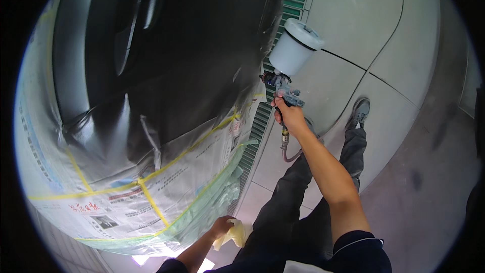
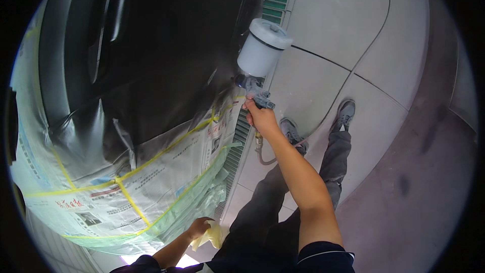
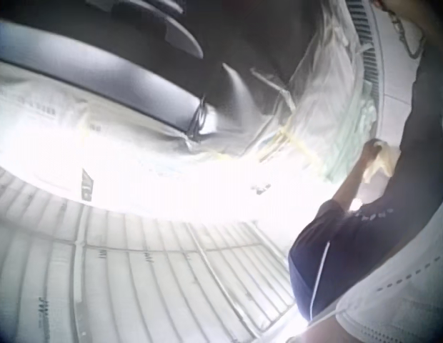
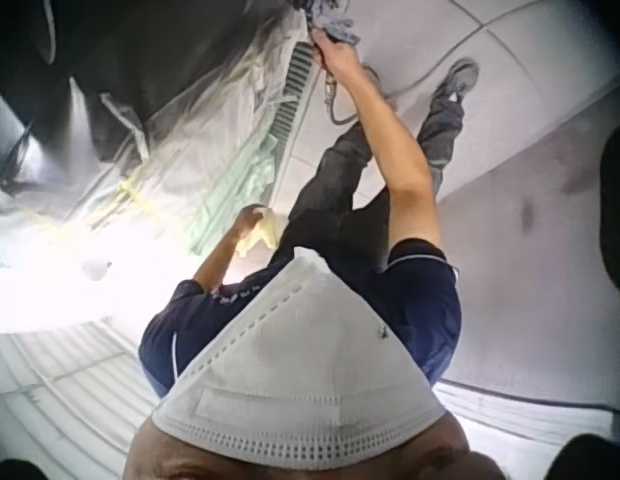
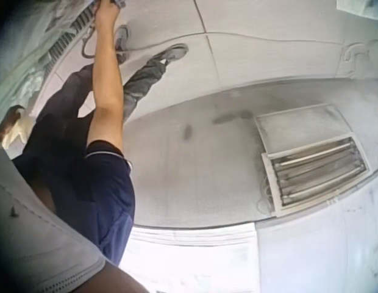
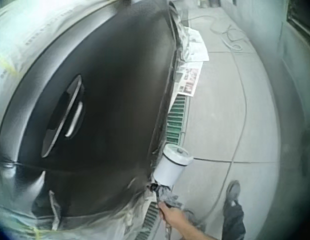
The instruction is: The person uses a spray gun to apply black paint to a car door in a paint booth. They move the spray gun in smooth, overlapping passes across the door surface. After finishing, they walk to a workbench and mix paint in a container.
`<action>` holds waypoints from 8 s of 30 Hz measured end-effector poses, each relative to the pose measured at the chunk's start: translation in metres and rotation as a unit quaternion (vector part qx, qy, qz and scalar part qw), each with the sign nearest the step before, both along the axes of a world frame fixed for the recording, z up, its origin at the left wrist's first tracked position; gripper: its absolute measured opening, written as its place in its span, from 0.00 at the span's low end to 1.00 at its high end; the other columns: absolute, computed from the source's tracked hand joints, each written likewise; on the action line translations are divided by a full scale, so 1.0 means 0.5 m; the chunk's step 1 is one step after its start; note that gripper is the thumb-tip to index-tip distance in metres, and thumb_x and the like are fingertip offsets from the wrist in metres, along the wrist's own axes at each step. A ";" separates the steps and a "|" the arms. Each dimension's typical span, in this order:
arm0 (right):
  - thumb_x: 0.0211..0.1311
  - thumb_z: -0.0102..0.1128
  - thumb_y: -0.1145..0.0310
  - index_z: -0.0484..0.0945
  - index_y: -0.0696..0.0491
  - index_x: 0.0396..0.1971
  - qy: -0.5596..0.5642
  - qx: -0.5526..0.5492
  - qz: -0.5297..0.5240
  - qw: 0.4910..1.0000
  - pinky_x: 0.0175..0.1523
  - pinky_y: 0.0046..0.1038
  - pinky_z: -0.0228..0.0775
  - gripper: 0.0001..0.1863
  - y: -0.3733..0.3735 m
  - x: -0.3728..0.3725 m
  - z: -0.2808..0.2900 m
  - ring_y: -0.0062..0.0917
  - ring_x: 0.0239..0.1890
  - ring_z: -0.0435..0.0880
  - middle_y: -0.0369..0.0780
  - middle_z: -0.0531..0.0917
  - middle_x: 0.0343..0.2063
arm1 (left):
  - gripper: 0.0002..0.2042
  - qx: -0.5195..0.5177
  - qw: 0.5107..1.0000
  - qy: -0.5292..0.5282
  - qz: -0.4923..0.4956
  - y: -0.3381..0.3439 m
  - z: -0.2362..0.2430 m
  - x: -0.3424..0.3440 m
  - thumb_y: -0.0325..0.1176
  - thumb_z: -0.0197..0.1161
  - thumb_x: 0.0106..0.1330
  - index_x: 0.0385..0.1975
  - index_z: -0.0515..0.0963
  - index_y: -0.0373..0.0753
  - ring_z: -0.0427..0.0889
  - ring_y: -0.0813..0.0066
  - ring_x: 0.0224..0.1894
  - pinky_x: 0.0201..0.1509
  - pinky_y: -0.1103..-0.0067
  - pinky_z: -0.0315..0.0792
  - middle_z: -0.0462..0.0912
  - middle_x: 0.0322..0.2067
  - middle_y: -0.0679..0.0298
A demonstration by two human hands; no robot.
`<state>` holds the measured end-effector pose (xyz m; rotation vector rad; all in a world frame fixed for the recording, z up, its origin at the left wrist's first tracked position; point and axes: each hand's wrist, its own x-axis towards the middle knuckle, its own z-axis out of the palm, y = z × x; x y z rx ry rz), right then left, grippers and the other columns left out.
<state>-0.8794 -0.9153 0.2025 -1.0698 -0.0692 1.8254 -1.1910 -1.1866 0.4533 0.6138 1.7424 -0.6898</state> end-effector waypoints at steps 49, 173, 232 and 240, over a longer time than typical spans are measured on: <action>0.74 0.47 0.50 0.67 0.56 0.61 -0.034 0.101 0.102 0.989 0.26 0.19 0.60 0.27 -0.059 0.232 0.053 0.16 0.21 0.71 0.39 0.79 0.33 | 0.32 -0.045 0.985 -0.093 -0.137 0.077 -0.181 0.301 0.35 0.58 0.55 0.65 0.67 0.43 0.75 0.54 0.59 0.63 0.67 0.69 0.78 0.55 0.51; 0.67 0.57 0.53 0.76 0.57 0.48 -0.101 0.580 0.655 0.474 0.44 0.35 0.72 0.22 0.974 0.360 0.889 0.39 0.37 0.84 0.48 0.84 0.33 | 0.21 0.175 0.838 0.156 0.492 0.484 0.228 1.395 0.26 0.49 0.58 0.50 0.80 0.48 0.81 0.46 0.48 0.53 0.61 0.75 0.83 0.41 0.46; 0.74 0.49 0.54 0.73 0.53 0.51 -0.376 0.361 0.547 0.656 0.22 0.19 0.59 0.18 0.504 0.357 1.037 0.12 0.19 0.69 0.34 0.79 0.39 | 0.16 0.368 0.829 0.116 0.405 0.095 -0.001 0.999 0.24 0.55 0.55 0.44 0.81 0.41 0.82 0.47 0.44 0.49 0.64 0.76 0.84 0.39 0.49; 0.75 0.47 0.54 0.73 0.52 0.49 -0.228 0.384 0.659 0.605 0.23 0.18 0.59 0.17 0.490 0.302 0.968 0.12 0.20 0.68 0.33 0.76 0.33 | 0.14 0.413 0.836 0.103 0.346 0.205 -0.108 0.919 0.30 0.59 0.57 0.44 0.80 0.41 0.81 0.50 0.46 0.50 0.64 0.75 0.83 0.42 0.51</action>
